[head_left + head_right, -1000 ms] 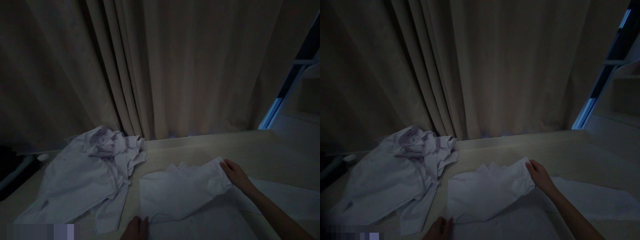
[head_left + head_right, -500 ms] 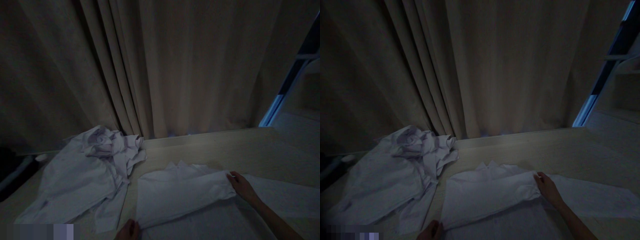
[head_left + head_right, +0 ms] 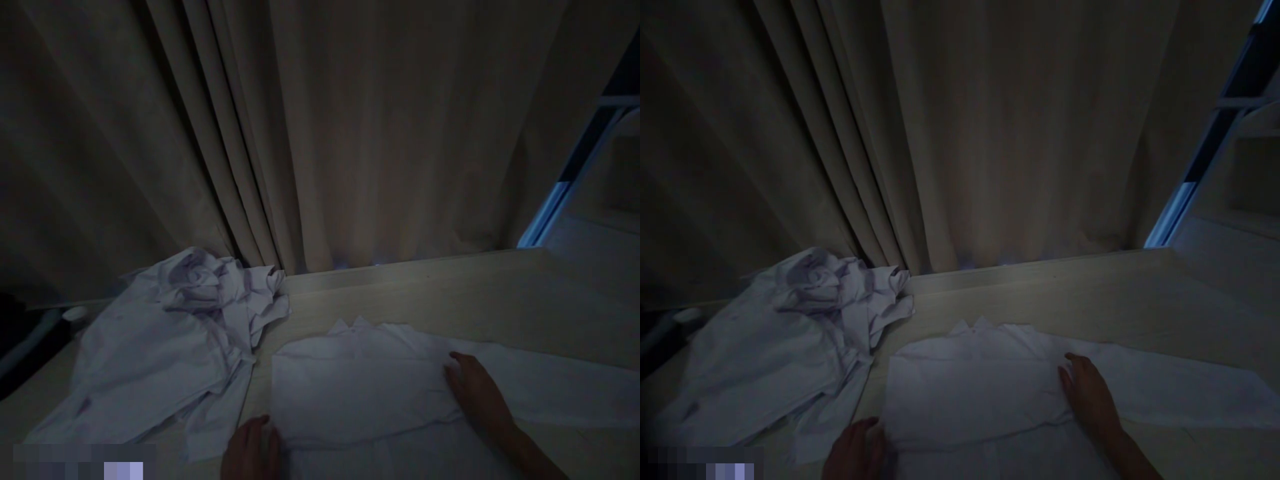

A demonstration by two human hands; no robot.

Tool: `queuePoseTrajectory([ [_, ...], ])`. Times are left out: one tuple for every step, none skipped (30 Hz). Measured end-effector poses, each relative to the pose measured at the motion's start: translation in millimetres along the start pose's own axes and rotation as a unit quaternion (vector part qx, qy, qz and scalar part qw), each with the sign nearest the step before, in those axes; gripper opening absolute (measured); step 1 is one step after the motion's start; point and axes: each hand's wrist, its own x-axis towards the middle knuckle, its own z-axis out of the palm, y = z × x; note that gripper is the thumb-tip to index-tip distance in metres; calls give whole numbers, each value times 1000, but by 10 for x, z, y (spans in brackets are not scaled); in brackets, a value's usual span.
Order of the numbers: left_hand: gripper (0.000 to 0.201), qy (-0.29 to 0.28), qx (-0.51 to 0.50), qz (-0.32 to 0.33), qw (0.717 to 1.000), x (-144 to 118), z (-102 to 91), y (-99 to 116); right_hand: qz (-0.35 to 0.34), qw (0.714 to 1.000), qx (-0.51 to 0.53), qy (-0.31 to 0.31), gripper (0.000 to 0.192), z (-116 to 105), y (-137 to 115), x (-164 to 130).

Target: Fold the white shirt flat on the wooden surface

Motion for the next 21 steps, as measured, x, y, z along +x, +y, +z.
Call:
queuePoseTrajectory([
  [38, 23, 10, 30, 999, 14, 67, 23, -33, 999, -10, 4, 43, 37, -64, -16],
  [41, 36, 20, 59, 997, 27, 144, 48, -57, 998, -19, 6, 42, 90, -125, -36],
  [44, 38, 29, 82, 995, 37, 225, 74, -75, 997, -27, 10, 42, 154, -177, -61],
  [46, 34, 38, 101, 994, 44, 305, 95, -92, 995, -37, 16, 43, 227, -219, -88],
  [48, 28, 48, 110, 992, 46, 379, 108, -108, 993, -49, 23, 43, 303, -248, -118],
  [49, 21, 57, 113, 992, 44, 441, 111, -122, 990, -62, 30, 44, 378, -264, -148],
  [51, 13, 65, 111, 992, 38, 492, 101, -135, 987, -76, 33, 44, 447, -268, -177],
  [51, 9, 73, 106, 992, 28, 529, 79, -147, 985, -88, 32, 45, 507, -260, -205],
  [51, 8, 80, 101, 992, 16, 556, 47, -155, 982, -100, 29, 45, 558, -243, -231],
  [51, 9, 88, 103, 991, 2, 576, 7, -160, 980, -112, 26, 47, 600, -219, -254],
  [51, 10, 95, 113, 989, -11, 592, -36, -165, 978, -123, 21, 48, 633, -190, -276],
  [50, 15, 102, 129, 986, -22, 610, -79, -168, 976, -135, 17, 50, 661, -159, -295],
  [51, 25, 110, 145, 983, -32, 631, -118, -172, 974, -147, 14, 52, 683, -129, -311],
  [52, 40, 120, 159, 979, -39, 659, -152, -177, 972, -157, 13, 53, 702, -102, -326],
  [53, 59, 131, 169, 975, -43, 692, -179, -180, 970, -165, 13, 54, 718, -80, -339],
  [54, 80, 144, 172, 971, -46, 729, -199, -183, 968, -171, 14, 55, 732, -63, -349],
  [56, 99, 160, 173, 967, -46, 766, -211, -184, 967, -175, 15, 56, 743, -52, -358],
  [57, 112, 177, 174, 962, -46, 800, -218, -184, 967, -177, 15, 57, 751, -48, -365],
  [58, 118, 192, 176, 958, -44, 827, -220, -183, 967, -178, 13, 58, 757, -49, -370],
  [59, 120, 206, 177, 955, -43, 847, -219, -181, 967, -179, 12, 58, 760, -54, -374],
  [60, 121, 219, 176, 952, -43, 857, -214, -177, 967, -181, 9, 59, 760, -63, -376],
])
